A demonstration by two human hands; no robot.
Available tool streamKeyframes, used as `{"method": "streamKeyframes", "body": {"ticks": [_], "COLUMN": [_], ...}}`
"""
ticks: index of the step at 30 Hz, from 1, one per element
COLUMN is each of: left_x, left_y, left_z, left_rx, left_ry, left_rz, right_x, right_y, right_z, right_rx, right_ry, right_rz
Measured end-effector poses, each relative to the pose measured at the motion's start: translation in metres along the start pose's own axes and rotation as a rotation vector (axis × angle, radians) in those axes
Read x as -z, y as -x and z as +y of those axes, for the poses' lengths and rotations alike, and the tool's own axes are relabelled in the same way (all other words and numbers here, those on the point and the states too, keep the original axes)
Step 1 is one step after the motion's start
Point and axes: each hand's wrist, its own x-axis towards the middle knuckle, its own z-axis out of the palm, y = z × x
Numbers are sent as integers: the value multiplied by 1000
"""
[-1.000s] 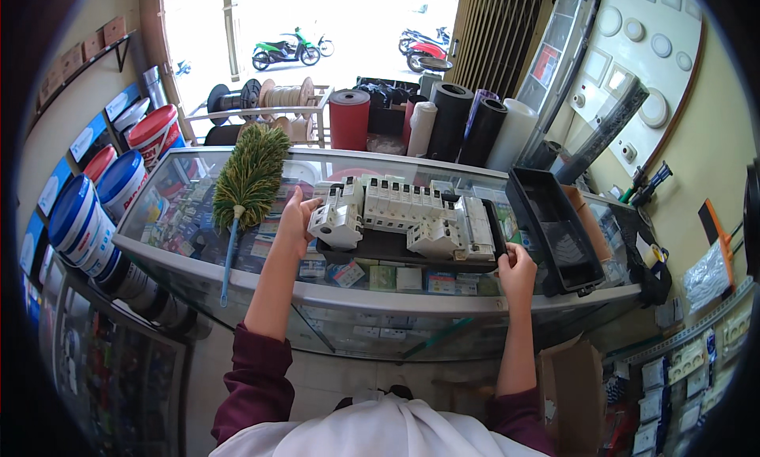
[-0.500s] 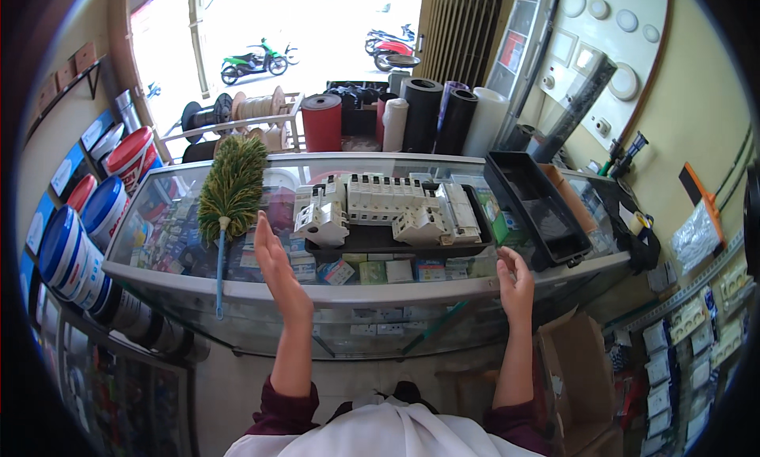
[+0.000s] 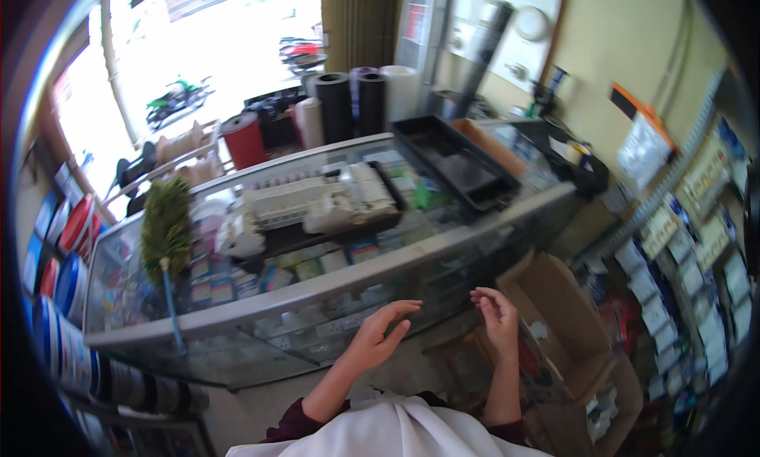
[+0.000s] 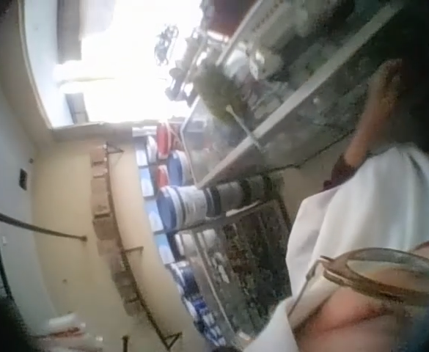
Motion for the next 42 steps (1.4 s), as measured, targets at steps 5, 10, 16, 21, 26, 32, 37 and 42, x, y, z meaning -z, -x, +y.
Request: {"method": "streamKeyframes", "body": {"ticks": [5,10,16,21,26,32,37,42], "left_x": [-59,-148,-271,-369,-459,-545,-601,-641], "left_y": [-22,-50,-71,-77,-77,-79,-83,-87], "left_z": [-23,-32,-20,-17,-9,0,-3,-1], "left_rx": [129,141,130,123,121,-52,-110,-172], "left_ry": [68,38,135,197,310,255,202,142], "left_rz": [-182,-416,-726,-888,-1022,-1101,-1094,-1006], "right_x": [59,147,271,365,441,496,519,548], "right_y": [26,73,153,230,301,339,319,295], "right_z": [17,28,27,25,42,62,79,136], "right_rx": [-18,-137,-234,-332,-407,-625,-682,-707], "right_ry": [104,87,271,332,424,590,689,993], "right_rz": [-19,139,365,623,773,820,694,603]}}
